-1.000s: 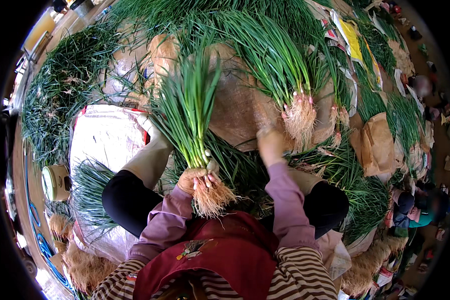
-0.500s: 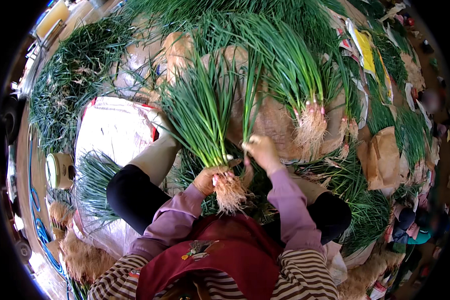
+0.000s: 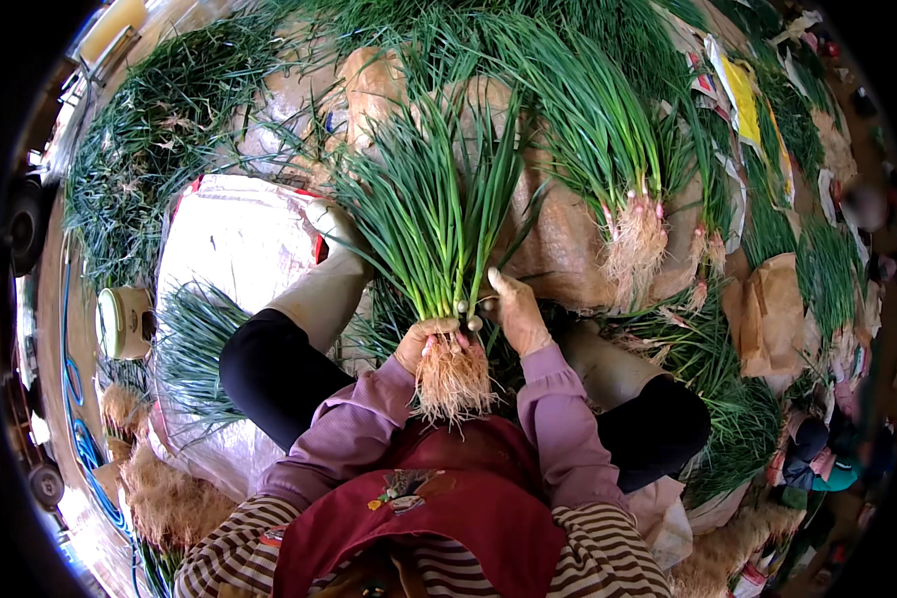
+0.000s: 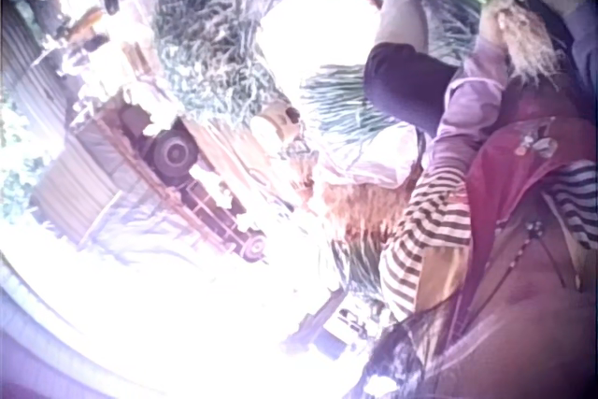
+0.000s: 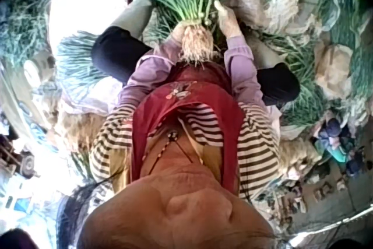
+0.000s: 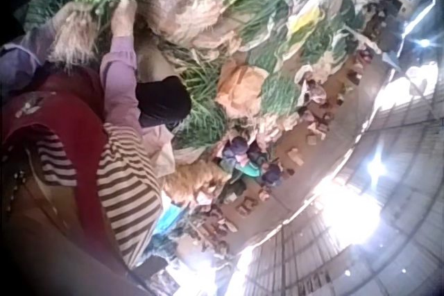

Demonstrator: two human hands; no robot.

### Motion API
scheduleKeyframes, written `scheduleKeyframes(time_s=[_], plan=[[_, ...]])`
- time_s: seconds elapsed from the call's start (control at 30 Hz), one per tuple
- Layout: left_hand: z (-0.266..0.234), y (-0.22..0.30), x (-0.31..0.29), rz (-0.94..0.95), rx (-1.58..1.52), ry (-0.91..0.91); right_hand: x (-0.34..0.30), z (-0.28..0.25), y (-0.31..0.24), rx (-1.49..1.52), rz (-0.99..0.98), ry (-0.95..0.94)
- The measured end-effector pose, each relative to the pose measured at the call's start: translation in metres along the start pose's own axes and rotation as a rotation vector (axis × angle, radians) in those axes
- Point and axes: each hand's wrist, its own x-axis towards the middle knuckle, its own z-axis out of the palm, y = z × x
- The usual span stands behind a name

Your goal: The person gathers and sorts green onions by hand from large piles on the floor, organizing them into bundles.

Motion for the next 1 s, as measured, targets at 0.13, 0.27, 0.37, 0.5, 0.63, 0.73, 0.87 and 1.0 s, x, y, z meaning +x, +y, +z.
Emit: scheduleKeyframes(time_s=[0.13,0.27,0.37,0.5,0.63,0.73,0.87,1.0], plan=[[0.009,0.002,-0.001,0.008,-0.179,-0.145,0.008,0.01,0.003,0.151,0.022,-0.011],[0.015,0.002,-0.007,-0.003,-0.168,-0.185,0.009,0.004,0.029,0.485,0.107,-0.081],[0.013,0.001,-0.002,-0.001,-0.13,-0.215,0.019,-0.026,0.066,-0.891,-0.153,0.07],[0.018,0.012,-0.005,0.13,-0.096,-0.268,0.008,-0.053,0.04,-1.832,0.2,-0.276],[0.036,0.013,-0.008,0.247,-0.045,-0.316,0.014,-0.069,-0.061,-1.387,-0.405,0.708],[0.016,0.011,0.0,0.165,-0.009,-0.286,0.048,-0.128,-0.098,-1.618,-0.361,0.955],[-0.009,0.009,0.012,0.036,-0.08,-0.056,0.058,-0.132,-0.097,-1.713,-0.243,0.848],[-0.008,0.005,0.018,0.07,0.015,-0.017,0.032,-0.122,-0.079,-1.534,-0.272,0.789]])
